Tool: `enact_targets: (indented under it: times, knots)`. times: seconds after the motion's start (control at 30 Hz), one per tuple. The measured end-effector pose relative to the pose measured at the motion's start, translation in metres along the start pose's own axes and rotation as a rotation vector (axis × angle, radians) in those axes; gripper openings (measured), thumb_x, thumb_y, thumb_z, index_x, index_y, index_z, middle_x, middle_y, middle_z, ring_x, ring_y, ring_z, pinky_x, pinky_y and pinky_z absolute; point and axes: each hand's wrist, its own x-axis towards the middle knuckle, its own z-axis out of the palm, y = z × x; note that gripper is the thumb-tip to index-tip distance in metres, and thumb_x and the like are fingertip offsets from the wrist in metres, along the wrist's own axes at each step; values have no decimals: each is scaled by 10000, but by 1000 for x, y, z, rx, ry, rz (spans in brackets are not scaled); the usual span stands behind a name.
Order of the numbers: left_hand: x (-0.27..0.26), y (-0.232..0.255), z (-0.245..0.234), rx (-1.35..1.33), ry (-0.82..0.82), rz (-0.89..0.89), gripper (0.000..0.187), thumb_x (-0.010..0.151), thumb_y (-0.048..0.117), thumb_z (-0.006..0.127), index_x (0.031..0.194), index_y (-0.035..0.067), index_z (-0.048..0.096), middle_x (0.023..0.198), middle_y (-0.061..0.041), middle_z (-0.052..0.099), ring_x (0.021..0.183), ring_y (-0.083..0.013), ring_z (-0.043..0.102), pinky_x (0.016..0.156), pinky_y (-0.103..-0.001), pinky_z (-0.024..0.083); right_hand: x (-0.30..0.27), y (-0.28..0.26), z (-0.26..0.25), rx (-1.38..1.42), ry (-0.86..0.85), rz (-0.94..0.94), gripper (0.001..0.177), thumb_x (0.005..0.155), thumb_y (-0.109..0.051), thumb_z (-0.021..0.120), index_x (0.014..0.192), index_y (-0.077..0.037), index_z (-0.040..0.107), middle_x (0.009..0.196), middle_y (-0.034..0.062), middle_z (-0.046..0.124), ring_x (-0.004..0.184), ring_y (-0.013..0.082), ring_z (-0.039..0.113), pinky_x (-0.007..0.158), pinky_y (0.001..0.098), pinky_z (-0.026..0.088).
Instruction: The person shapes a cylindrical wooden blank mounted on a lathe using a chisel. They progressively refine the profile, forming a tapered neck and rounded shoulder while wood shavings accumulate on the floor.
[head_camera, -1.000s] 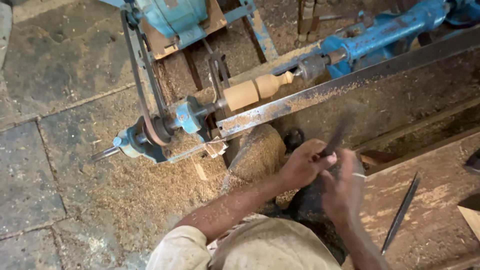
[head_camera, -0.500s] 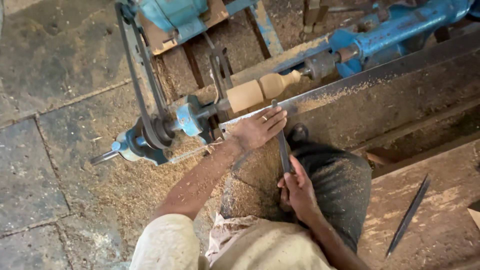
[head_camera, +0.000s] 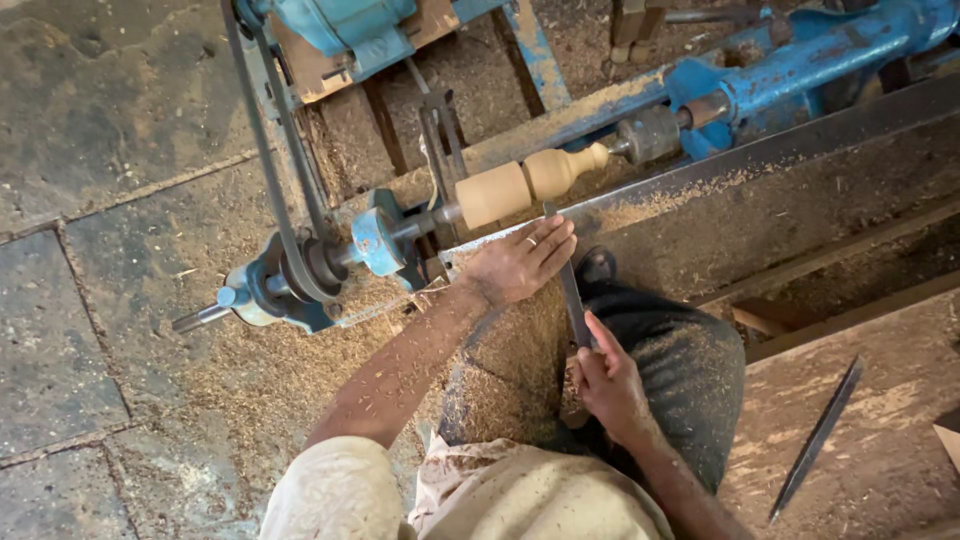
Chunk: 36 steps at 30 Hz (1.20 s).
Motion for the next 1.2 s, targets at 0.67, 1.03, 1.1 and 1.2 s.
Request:
enact_targets:
  times: [0.67, 1.03, 1.1, 1.2]
  knots:
    - [-1, -3, -4, -13, 15, -3, 577, 878, 163, 589, 1404, -73, 545, 1448, -221, 595, 1395, -362, 552, 1147, -435, 488, 7, -34, -25, -240, -25, 92, 626, 980, -140, 547, 1583, -230, 404, 670, 0, 546, 541, 87, 437, 469, 275, 390]
    - [-2, -2, 2, 26, -93, 10, 598, 936, 184, 566, 1455, -97, 473, 1501, -257, 526, 1434, -379, 485, 1221, -450, 409, 0, -71, -28, -390, -81, 66, 631, 989, -164, 533, 1594, -232, 364, 674, -14, 535, 581, 76, 467, 514, 268, 438]
    - [-1, -2, -4, 14, -81, -4, 604, 932, 185, 570, 1458, -98, 473, 1495, -257, 529, 1429, -382, 488, 1215, -450, 412, 1, -73, -30, -361, -72, 104, 629, 982, -156, 535, 1587, -240, 388, 670, -5, 528, 562, 98, 444, 508, 286, 418]
    - [1, -1, -11, 7, -66, -16, 614, 928, 187, 570, 1466, -93, 472, 1491, -252, 534, 1425, -374, 502, 1210, -442, 429, 4, -72, -35, -401, -61, 83, 619, 974, -150, 538, 1575, -247, 430, 667, -1, 524, 558, 105, 438, 508, 292, 416]
